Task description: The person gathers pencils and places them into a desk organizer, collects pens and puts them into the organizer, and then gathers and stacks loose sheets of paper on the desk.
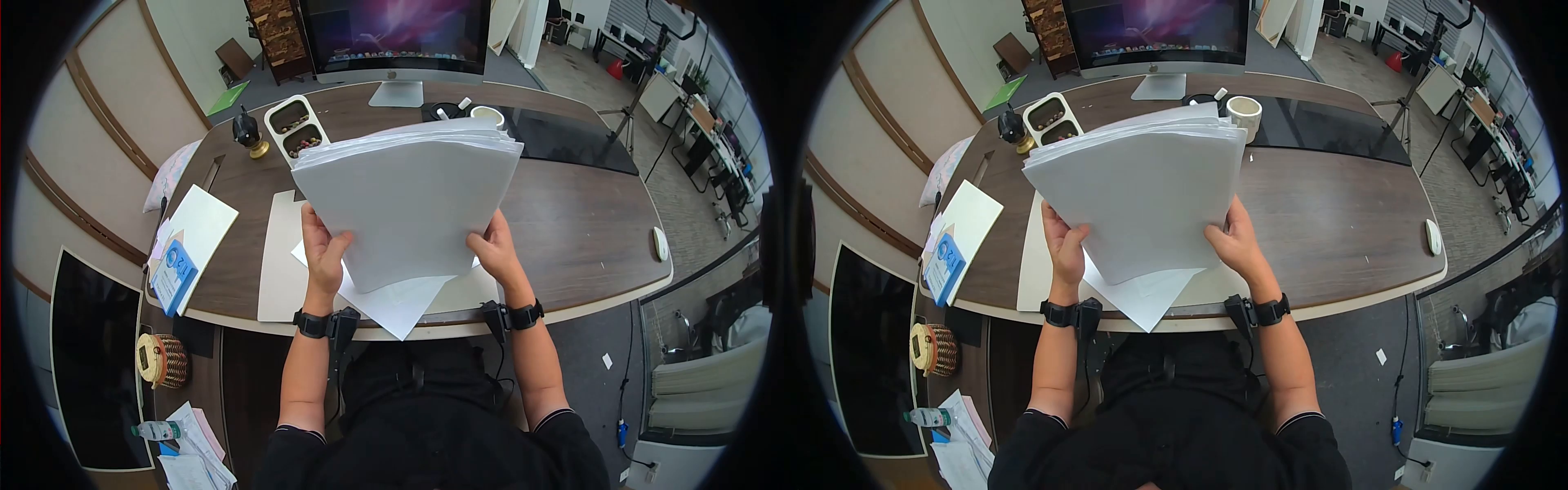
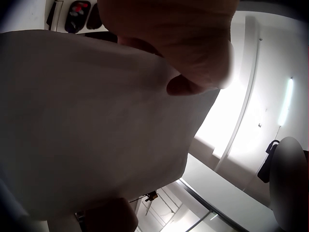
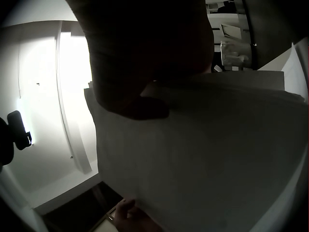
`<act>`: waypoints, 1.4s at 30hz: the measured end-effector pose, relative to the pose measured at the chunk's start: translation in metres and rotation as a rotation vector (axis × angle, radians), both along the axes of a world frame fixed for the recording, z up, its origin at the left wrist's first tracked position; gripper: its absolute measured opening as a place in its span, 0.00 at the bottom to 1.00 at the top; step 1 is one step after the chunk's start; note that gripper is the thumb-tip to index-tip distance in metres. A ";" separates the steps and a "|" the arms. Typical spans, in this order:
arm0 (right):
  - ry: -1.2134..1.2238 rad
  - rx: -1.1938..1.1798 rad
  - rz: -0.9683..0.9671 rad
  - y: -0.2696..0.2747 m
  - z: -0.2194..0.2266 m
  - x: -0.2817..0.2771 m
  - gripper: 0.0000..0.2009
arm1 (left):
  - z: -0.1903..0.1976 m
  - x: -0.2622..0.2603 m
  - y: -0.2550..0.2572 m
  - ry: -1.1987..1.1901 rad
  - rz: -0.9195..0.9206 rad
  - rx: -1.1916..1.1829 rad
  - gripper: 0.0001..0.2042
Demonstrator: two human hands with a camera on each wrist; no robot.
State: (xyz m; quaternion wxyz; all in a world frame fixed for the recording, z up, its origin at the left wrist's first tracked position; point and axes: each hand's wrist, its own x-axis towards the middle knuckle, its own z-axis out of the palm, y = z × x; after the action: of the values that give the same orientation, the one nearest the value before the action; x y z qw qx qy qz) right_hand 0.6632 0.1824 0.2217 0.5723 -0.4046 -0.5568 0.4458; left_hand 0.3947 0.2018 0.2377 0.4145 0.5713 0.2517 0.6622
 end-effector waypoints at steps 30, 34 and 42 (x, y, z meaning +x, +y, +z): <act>-0.034 -0.020 0.056 0.018 0.042 0.004 0.24 | 0.000 0.012 0.009 0.124 0.070 -0.323 0.19; -0.073 -0.258 0.112 0.041 0.044 0.016 0.22 | 0.014 0.012 0.015 0.062 -0.140 -0.683 0.23; -0.178 -0.394 0.114 0.056 0.000 0.036 0.21 | -0.018 0.018 0.019 0.296 -0.158 -0.737 0.27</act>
State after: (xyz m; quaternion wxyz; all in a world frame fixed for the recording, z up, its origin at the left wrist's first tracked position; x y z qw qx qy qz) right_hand 0.6993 0.2385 0.2221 0.4046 -0.5142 -0.5292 0.5402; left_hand 0.4122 0.2213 0.2197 0.6002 0.4914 0.4846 0.4042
